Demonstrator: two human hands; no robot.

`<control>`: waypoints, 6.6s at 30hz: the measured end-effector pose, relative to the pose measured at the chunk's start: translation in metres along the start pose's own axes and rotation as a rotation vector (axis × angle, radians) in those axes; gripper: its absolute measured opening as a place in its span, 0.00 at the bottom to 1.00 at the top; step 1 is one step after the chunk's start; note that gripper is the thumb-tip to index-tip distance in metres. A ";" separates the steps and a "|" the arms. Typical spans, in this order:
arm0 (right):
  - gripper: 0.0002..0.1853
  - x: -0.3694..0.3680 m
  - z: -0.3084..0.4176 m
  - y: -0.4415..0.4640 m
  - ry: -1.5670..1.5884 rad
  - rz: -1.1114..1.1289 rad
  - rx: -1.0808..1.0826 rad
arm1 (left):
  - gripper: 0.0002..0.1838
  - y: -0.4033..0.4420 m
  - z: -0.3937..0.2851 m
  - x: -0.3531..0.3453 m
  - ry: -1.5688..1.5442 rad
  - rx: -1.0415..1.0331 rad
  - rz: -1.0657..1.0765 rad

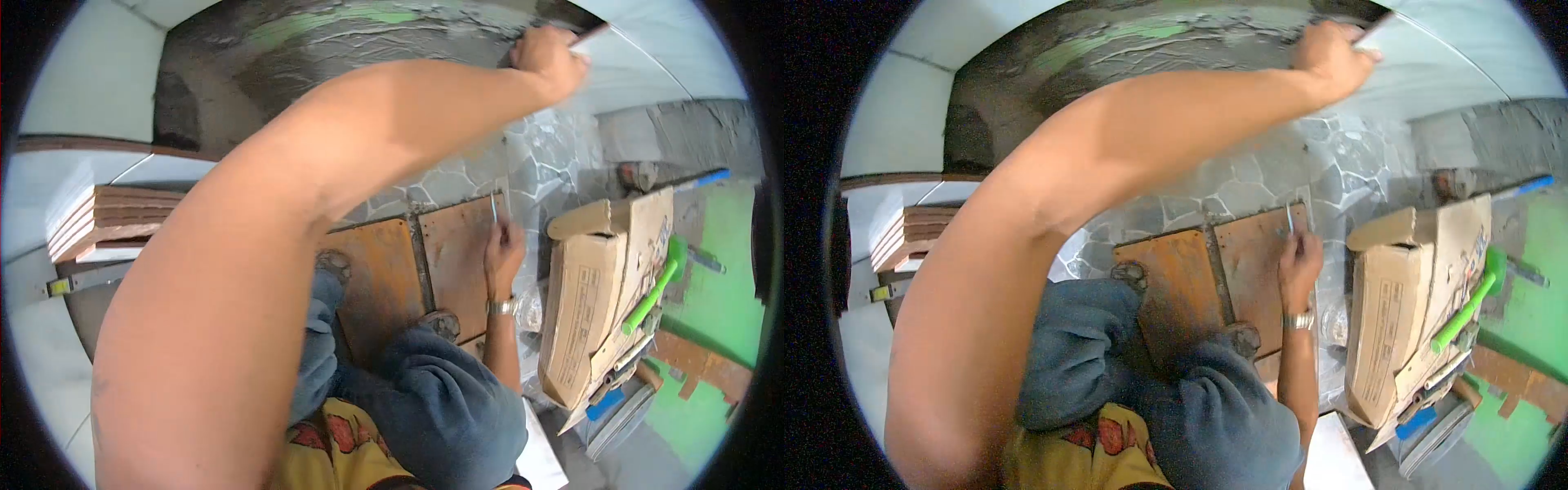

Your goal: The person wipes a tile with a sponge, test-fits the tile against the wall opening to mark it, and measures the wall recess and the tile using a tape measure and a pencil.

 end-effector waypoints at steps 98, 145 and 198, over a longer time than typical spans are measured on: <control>0.11 -0.056 -0.151 0.221 -0.321 -0.487 -0.290 | 0.13 -0.017 -0.013 -0.002 -0.278 0.006 0.195; 0.08 -0.060 -0.132 0.229 -0.337 -0.422 -0.257 | 0.16 -0.015 -0.009 0.003 -0.124 -0.001 0.207; 0.11 -0.076 -0.086 0.186 -0.128 -0.217 0.252 | 0.14 -0.006 -0.006 0.004 -0.115 -0.063 0.179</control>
Point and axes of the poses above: each hand's wrist, its own y-axis towards the middle knuckle, its own x-axis out of the back of the hand, z = x × y, the point moved 3 cm from there along y, towards the middle knuckle, and after that the axes turned 4 degrees about x, right-handed, at the moved point
